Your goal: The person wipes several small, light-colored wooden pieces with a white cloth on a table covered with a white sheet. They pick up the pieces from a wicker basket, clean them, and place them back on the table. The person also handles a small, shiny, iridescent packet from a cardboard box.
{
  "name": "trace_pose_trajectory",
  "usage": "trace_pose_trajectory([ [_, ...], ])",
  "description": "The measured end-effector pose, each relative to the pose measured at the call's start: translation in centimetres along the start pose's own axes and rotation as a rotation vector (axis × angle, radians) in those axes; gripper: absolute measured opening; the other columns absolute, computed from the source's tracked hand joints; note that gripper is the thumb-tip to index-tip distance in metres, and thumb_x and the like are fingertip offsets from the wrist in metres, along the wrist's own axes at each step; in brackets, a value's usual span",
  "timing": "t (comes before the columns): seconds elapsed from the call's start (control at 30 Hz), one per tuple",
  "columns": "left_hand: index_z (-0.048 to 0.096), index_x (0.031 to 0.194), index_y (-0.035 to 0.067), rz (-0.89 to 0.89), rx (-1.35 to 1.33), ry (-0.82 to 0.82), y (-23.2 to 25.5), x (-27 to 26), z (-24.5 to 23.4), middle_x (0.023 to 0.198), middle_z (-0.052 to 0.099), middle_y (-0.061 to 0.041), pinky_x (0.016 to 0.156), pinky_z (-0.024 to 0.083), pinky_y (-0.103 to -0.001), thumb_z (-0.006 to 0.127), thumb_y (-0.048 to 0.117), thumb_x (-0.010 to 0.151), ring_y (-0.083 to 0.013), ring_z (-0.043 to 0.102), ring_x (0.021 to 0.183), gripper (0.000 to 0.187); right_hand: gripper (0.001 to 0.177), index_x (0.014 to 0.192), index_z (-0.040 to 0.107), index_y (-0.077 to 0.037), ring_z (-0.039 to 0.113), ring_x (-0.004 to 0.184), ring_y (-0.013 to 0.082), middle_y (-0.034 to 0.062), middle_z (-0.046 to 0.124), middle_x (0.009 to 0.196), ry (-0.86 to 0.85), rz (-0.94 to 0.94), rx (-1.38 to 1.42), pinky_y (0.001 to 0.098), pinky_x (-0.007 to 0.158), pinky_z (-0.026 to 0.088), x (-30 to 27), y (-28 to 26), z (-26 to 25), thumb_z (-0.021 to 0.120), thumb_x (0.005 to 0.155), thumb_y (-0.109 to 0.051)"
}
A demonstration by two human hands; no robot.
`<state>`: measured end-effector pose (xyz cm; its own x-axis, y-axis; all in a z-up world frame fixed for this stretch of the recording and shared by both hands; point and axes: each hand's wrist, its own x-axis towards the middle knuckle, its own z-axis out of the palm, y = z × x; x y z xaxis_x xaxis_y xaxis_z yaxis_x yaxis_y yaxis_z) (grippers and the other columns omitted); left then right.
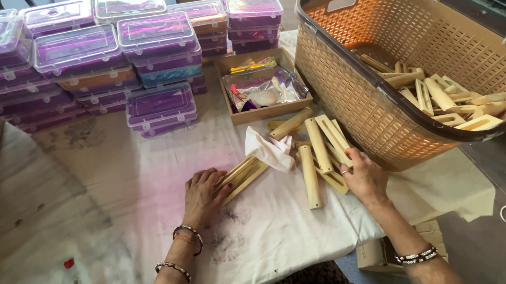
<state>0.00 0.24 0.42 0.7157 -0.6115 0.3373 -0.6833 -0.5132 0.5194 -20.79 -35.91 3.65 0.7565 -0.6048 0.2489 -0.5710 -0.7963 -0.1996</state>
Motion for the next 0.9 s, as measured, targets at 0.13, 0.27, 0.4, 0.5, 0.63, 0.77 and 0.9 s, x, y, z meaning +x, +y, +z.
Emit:
trace_pose_trajectory([
  [0.13, 0.059, 0.136, 0.014, 0.021, -0.031, 0.004, 0.1, 0.0, -0.1, 0.125, 0.066, -0.005, 0.105, 0.036, -0.047, 0.065, 0.036, 0.094, -0.0275, 0.053, 0.123, 0.048, 0.038, 0.128, 0.06, -0.017, 0.075, 0.085, 0.0307, 0.0095, 0.075, 0.11, -0.001, 0.071, 0.115, 0.0459, 0.069, 0.058, -0.3, -0.5, -1.5, 0.07, 0.093, -0.028],
  [0.27, 0.051, 0.144, 0.017, -0.043, -0.034, -0.023, 0.1, 0.1, 0.1, 0.122, 0.067, -0.004, 0.106, 0.036, -0.046, 0.061, 0.039, 0.094, -0.0243, 0.055, 0.122, 0.055, 0.032, 0.123, 0.064, -0.012, 0.074, 0.083, 0.0298, 0.0125, 0.075, 0.107, 0.134, 0.038, 0.335, 0.0435, 0.071, 0.059, -1.7, -2.2, -2.7, 0.069, 0.093, -0.022],
  [0.4, 0.052, 0.144, 0.02, -0.072, -0.055, -0.035, -0.1, -0.1, 0.3, 0.121, 0.067, -0.003, 0.108, 0.037, -0.044, 0.056, 0.037, 0.101, -0.0231, 0.056, 0.123, 0.047, 0.028, 0.116, 0.065, -0.01, 0.072, 0.104, 0.0277, 0.0132, 0.072, 0.116, 0.323, -0.397, 0.546, 0.0402, 0.09, 0.059, -3.4, -3.2, -0.3, 0.072, 0.09, -0.013],
  [0.5, 0.052, 0.144, 0.017, 0.033, -0.085, 0.018, -0.8, -0.1, 0.7, 0.128, 0.065, -0.007, 0.105, 0.036, -0.046, 0.062, 0.034, 0.097, -0.0261, 0.054, 0.124, 0.051, 0.023, 0.114, 0.064, -0.014, 0.075, 0.101, 0.0202, 0.0079, 0.071, 0.118, 0.147, -0.49, 0.679, 0.0332, 0.082, 0.061, -4.2, -4.3, 2.5, 0.074, 0.093, -0.015],
  [0.63, 0.054, 0.135, 0.011, 0.195, -0.07, -0.009, 2.1, 0.0, -1.6, 0.124, 0.063, -0.011, 0.101, 0.034, -0.049, 0.078, 0.041, 0.078, -0.0308, 0.053, 0.12, 0.069, 0.028, 0.103, 0.071, -0.016, 0.071, 0.105, 0.0262, 0.0084, 0.073, 0.124, -0.089, -0.668, 0.361, 0.042, 0.09, 0.057, -5.9, -8.4, 0.0, 0.082, 0.078, -0.02],
  [0.77, 0.064, 0.124, 0.017, 0.122, -0.02, -0.021, 1.1, -0.3, -0.2, 0.126, 0.065, -0.005, 0.098, 0.042, -0.047, 0.076, 0.029, 0.081, -0.0285, 0.057, 0.118, 0.046, 0.033, 0.104, 0.07, -0.012, 0.071, 0.104, 0.0267, 0.0079, 0.073, 0.116, -0.035, -0.666, 0.326, 0.052, 0.105, 0.044, -6.3, -9.1, 0.3, 0.082, 0.075, -0.018],
  [0.9, 0.069, 0.115, 0.016, 0.093, 0.037, 0.135, 0.9, -0.3, -0.5, 0.124, 0.067, -0.002, 0.088, 0.047, -0.045, 0.076, 0.024, 0.079, -0.0285, 0.059, 0.112, 0.038, 0.024, 0.101, 0.068, -0.012, 0.07, 0.103, 0.0263, 0.0036, 0.074, 0.112, -0.005, -0.657, 0.353, 0.0481, 0.101, 0.046, -6.3, -10.0, 0.0, 0.079, 0.08, -0.013],
])
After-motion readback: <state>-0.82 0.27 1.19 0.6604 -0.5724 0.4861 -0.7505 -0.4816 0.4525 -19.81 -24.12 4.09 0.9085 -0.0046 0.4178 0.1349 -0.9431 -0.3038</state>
